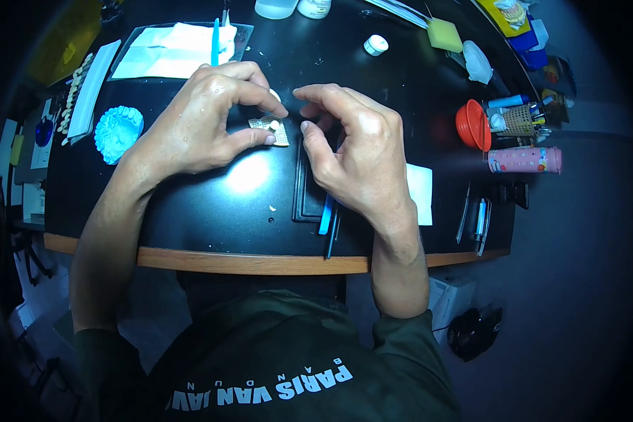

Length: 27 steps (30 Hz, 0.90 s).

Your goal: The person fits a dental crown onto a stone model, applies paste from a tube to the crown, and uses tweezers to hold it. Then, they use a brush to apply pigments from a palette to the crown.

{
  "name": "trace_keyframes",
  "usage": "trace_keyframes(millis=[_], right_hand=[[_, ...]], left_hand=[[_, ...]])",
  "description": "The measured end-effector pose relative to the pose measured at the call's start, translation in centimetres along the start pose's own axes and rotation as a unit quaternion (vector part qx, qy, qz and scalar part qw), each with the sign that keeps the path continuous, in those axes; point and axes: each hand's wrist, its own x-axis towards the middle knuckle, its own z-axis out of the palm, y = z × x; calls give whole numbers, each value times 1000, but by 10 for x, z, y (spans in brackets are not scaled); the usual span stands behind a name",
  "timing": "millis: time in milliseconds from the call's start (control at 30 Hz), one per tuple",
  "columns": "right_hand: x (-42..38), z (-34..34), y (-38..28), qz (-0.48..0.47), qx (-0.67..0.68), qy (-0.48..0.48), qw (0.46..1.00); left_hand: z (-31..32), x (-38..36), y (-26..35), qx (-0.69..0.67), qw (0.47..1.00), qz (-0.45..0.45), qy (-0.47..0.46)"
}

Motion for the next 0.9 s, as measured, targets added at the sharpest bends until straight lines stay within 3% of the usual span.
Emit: trace_keyframes(millis=[900], right_hand=[[0,2,-7,0,-1,-3,1000]], left_hand=[[0,0,-3,-29,999,29,19]])
